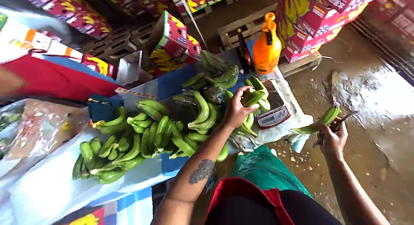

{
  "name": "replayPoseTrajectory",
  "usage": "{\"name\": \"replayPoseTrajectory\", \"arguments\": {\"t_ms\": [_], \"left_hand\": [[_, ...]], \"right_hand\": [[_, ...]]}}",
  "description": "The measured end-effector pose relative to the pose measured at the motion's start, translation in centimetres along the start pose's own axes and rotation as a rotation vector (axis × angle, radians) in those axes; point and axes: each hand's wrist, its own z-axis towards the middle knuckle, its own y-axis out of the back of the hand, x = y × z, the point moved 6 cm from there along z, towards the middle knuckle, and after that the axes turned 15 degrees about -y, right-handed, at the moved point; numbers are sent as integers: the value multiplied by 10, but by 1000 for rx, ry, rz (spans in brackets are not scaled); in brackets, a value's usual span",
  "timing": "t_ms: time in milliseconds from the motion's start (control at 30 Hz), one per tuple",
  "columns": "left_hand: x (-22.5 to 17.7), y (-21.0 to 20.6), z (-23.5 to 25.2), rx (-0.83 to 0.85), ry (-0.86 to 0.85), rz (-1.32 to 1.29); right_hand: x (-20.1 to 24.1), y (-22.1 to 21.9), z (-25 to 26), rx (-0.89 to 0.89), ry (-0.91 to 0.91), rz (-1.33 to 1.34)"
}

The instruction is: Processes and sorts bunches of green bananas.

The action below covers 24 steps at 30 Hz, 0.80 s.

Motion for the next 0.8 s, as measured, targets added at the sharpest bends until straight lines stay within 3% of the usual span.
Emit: {"name": "replayPoseTrajectory", "arguments": {"t_ms": [233,433,800], "left_hand": [[50,-57,8,136,-71,243],[33,-63,-3,192,-68,350],[-22,-43,-26,-36,-219,317]], "right_hand": [[-10,62,-21,-125,-15,138],[-25,102,-17,-177,-34,204],[-10,86,15,-23,-34,201]]}}
